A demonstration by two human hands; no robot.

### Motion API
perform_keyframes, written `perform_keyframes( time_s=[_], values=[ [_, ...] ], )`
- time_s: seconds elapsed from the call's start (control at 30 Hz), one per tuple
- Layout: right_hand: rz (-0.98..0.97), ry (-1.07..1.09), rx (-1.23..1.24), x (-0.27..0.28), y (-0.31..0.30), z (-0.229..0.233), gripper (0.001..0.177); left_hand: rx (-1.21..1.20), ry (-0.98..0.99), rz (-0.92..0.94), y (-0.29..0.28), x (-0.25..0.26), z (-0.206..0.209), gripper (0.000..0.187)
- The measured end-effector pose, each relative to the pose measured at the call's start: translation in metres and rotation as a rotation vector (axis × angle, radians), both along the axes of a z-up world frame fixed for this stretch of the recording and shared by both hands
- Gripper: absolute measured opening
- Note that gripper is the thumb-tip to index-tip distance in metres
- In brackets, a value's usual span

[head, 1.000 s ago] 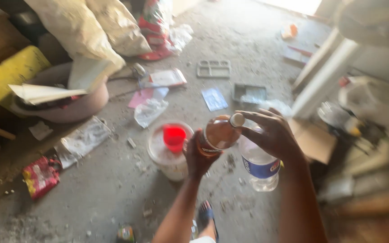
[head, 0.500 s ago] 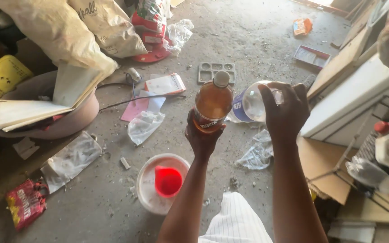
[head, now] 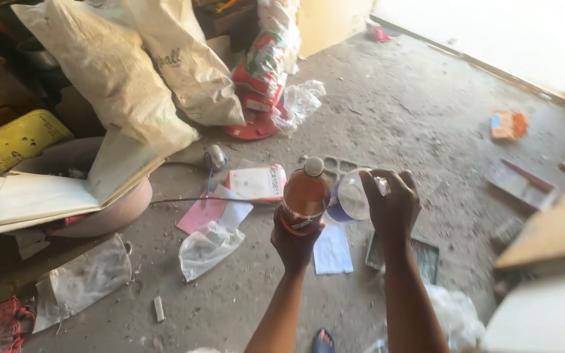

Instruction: The person moves a toy truck, then picks up a coiled hose and places it against a wall. They then gather several plastic bottles and jugs from the floor and a shelf, carrying them to a large white sack and placing them inside. The person repeats this process with additional bottles, including soda bottles, and continues to fill the sack with collected items.

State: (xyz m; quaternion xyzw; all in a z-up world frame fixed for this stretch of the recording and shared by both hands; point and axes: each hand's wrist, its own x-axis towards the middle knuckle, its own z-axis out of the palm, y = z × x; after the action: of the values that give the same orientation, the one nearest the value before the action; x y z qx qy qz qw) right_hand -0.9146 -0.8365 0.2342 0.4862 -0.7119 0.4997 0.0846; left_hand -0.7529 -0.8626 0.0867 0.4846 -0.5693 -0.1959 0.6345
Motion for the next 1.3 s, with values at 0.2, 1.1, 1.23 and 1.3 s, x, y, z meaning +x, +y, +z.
perform_keyframes(
  time_s=[0.2,1.1,1.23,1.3],
  values=[
    [0.022,0.029,-0.014,-0.034,-0.107,-0.003,0.023,-0.005,-0.055,0.078,-0.08,-0.014,0.009,0.104],
    [0.395,-0.113,-0.278,-0.068,-0.702,0.034,0.022,0.194,0.108,0.331,-0.664,-0.069,0.065,0.119],
    [0.599,-0.171,-0.302,-0.059,-0.817,0.03,0.024,0.074,0.095,0.403,-0.76,-0.057,0.051,0.113],
    [0.564,-0.163,-0.194,-0.054,-0.866,0.033,0.026,0.128,0.104,0.46,-0.795,-0.057,0.054,0.112]
  ],
)
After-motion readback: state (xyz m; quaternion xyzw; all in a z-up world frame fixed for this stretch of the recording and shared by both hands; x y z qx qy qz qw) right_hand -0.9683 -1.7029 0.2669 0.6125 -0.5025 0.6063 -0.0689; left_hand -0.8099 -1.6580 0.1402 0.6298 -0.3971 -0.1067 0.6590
